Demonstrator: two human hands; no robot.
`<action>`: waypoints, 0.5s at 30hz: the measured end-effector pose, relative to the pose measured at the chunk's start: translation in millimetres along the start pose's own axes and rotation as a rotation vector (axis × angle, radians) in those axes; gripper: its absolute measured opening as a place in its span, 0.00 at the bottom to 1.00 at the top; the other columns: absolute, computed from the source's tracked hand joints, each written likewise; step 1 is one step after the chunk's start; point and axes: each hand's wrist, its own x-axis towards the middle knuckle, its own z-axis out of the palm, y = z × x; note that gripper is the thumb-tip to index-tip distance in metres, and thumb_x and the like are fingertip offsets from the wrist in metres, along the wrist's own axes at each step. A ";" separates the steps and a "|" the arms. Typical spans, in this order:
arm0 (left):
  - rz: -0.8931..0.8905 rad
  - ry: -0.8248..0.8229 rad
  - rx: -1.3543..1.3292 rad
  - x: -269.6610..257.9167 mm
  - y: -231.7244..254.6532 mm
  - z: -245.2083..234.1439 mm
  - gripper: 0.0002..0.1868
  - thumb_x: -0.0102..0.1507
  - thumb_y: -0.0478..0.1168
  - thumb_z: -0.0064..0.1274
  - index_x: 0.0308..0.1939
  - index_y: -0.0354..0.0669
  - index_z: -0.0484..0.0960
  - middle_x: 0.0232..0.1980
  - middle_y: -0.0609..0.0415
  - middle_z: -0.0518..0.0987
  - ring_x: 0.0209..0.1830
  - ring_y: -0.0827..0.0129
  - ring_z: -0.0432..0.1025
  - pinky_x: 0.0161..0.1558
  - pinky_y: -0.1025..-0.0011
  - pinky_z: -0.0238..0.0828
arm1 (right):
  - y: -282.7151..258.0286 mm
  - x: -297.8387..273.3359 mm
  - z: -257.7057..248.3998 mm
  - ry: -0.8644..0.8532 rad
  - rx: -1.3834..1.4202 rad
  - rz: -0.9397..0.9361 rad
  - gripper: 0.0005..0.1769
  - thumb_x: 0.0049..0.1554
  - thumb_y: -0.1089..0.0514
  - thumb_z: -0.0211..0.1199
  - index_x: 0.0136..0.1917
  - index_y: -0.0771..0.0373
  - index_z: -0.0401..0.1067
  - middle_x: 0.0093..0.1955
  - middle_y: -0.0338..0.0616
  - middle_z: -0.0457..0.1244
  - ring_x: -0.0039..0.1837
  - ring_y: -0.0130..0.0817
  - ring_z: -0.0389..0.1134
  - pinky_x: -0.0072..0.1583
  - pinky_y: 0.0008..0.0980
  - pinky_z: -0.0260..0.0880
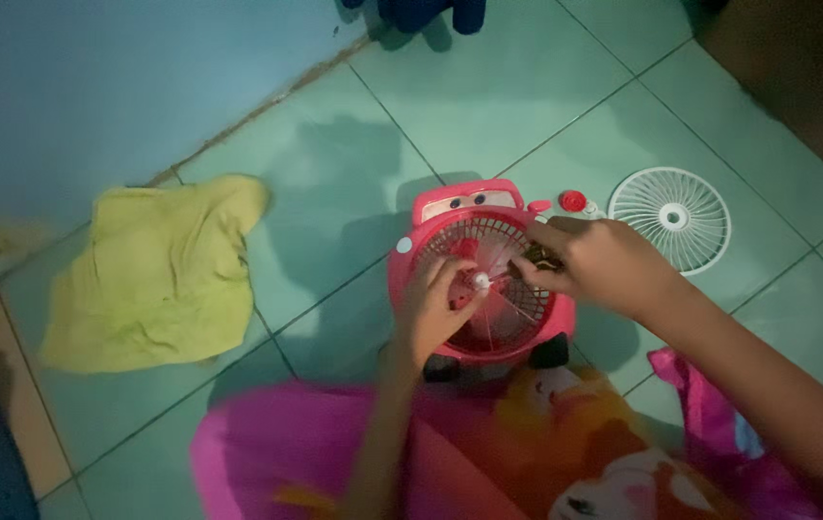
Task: The person sits on the floor and uses a screwdriver to remove and reattach screws on a pink toy fan. They manipulate the fan blades and housing, then flip the fan over to work on the back side.
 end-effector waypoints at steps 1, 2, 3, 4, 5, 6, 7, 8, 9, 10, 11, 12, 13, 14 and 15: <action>0.029 -0.001 0.009 0.6 0.7 1.4 0.21 0.62 0.48 0.64 0.55 0.43 0.80 0.54 0.48 0.77 0.57 0.53 0.73 0.55 0.56 0.72 | -1.3 -0.1 -0.2 0.006 0.032 0.006 0.23 0.52 0.46 0.69 0.56 0.61 0.73 0.33 0.51 0.68 0.31 0.50 0.70 0.35 0.43 0.72; 0.057 -0.002 0.018 1.2 1.1 3.5 0.22 0.62 0.47 0.64 0.55 0.42 0.80 0.56 0.47 0.77 0.58 0.51 0.72 0.57 0.55 0.71 | -2.8 -0.1 -0.8 0.011 0.064 0.013 0.23 0.52 0.47 0.70 0.56 0.61 0.73 0.35 0.50 0.68 0.32 0.50 0.71 0.36 0.43 0.72; 0.087 -0.004 0.027 2.1 1.5 6.4 0.23 0.62 0.47 0.63 0.56 0.41 0.80 0.58 0.46 0.76 0.59 0.50 0.70 0.58 0.54 0.69 | -4.3 0.0 -1.5 0.018 0.095 0.020 0.23 0.52 0.48 0.70 0.56 0.61 0.72 0.37 0.50 0.69 0.33 0.50 0.71 0.37 0.44 0.73; 0.079 0.001 0.063 2.1 2.0 9.5 0.21 0.61 0.47 0.63 0.54 0.42 0.81 0.57 0.47 0.77 0.59 0.51 0.71 0.59 0.54 0.69 | -6.6 0.5 -1.9 0.012 0.146 0.024 0.25 0.51 0.48 0.70 0.57 0.63 0.71 0.39 0.51 0.68 0.34 0.51 0.71 0.37 0.44 0.73; 0.071 0.006 0.098 3.0 2.4 12.5 0.18 0.61 0.46 0.64 0.51 0.42 0.82 0.56 0.49 0.78 0.58 0.52 0.71 0.60 0.55 0.68 | -8.3 2.3 -2.7 0.006 0.196 0.028 0.28 0.49 0.49 0.71 0.58 0.64 0.70 0.41 0.52 0.68 0.35 0.51 0.72 0.37 0.45 0.73; 0.063 0.011 0.133 3.8 2.0 14.9 0.16 0.61 0.46 0.64 0.49 0.43 0.84 0.55 0.50 0.78 0.58 0.53 0.71 0.61 0.55 0.67 | -9.7 4.7 -3.7 0.001 0.246 0.032 0.30 0.48 0.49 0.71 0.60 0.66 0.69 0.43 0.53 0.68 0.37 0.52 0.72 0.37 0.45 0.73; 0.067 0.017 0.138 3.3 1.0 16.6 0.16 0.61 0.46 0.64 0.48 0.43 0.84 0.55 0.50 0.78 0.58 0.53 0.71 0.61 0.55 0.67 | -11.8 6.7 -4.3 0.034 0.311 -0.013 0.28 0.48 0.50 0.70 0.57 0.65 0.68 0.45 0.51 0.68 0.40 0.51 0.73 0.40 0.44 0.74; 0.071 0.023 0.143 2.7 -0.2 18.1 0.16 0.61 0.46 0.64 0.48 0.42 0.84 0.55 0.50 0.78 0.58 0.53 0.71 0.61 0.55 0.66 | -13.6 8.6 -4.9 0.067 0.376 -0.059 0.25 0.48 0.51 0.70 0.55 0.63 0.68 0.46 0.49 0.68 0.43 0.50 0.73 0.43 0.43 0.75; 0.074 0.028 0.149 2.3 -1.6 19.0 0.15 0.61 0.46 0.64 0.47 0.41 0.84 0.55 0.49 0.78 0.57 0.53 0.72 0.60 0.56 0.66 | -15.1 11.0 -5.2 0.101 0.442 -0.105 0.23 0.48 0.51 0.69 0.53 0.62 0.67 0.48 0.47 0.68 0.46 0.49 0.74 0.46 0.42 0.76; 0.073 0.036 0.139 2.0 -2.6 19.8 0.15 0.61 0.46 0.64 0.47 0.42 0.85 0.54 0.50 0.78 0.57 0.53 0.72 0.60 0.56 0.66 | -15.6 12.7 -6.1 0.105 0.389 -0.114 0.24 0.47 0.50 0.70 0.53 0.63 0.67 0.47 0.50 0.68 0.44 0.51 0.73 0.45 0.42 0.75; 0.073 0.044 0.128 2.1 -3.2 20.3 0.15 0.61 0.46 0.64 0.46 0.43 0.85 0.54 0.51 0.79 0.57 0.53 0.72 0.60 0.56 0.67 | -15.3 13.7 -7.6 0.110 0.335 -0.123 0.26 0.47 0.49 0.70 0.53 0.65 0.67 0.46 0.52 0.68 0.43 0.53 0.73 0.43 0.43 0.74; 0.073 0.051 0.118 2.3 -3.7 20.4 0.14 0.61 0.46 0.64 0.46 0.43 0.85 0.53 0.52 0.79 0.57 0.54 0.72 0.60 0.56 0.67 | -15.2 15.0 -8.3 0.115 0.281 -0.131 0.27 0.47 0.48 0.71 0.53 0.67 0.67 0.45 0.54 0.68 0.42 0.54 0.72 0.41 0.43 0.74; 0.072 0.042 0.122 2.3 -4.0 20.6 0.15 0.61 0.46 0.64 0.46 0.42 0.85 0.54 0.52 0.79 0.57 0.53 0.72 0.60 0.56 0.68 | -15.1 16.1 -8.3 0.030 0.196 -0.073 0.29 0.49 0.44 0.71 0.53 0.67 0.68 0.42 0.54 0.68 0.40 0.55 0.72 0.41 0.44 0.74; 0.070 0.033 0.125 2.7 -4.4 20.5 0.16 0.61 0.46 0.64 0.47 0.42 0.84 0.54 0.51 0.79 0.57 0.53 0.72 0.60 0.56 0.68 | -14.9 17.2 -7.8 -0.054 0.112 -0.014 0.31 0.51 0.41 0.71 0.54 0.66 0.68 0.38 0.53 0.68 0.38 0.55 0.72 0.41 0.44 0.74; 0.070 0.024 0.129 3.8 -4.2 20.6 0.17 0.61 0.47 0.65 0.47 0.41 0.84 0.54 0.51 0.79 0.57 0.53 0.72 0.59 0.57 0.69 | -13.6 18.0 -7.6 -0.137 0.026 0.046 0.33 0.53 0.37 0.72 0.54 0.66 0.68 0.35 0.53 0.68 0.36 0.55 0.72 0.40 0.45 0.74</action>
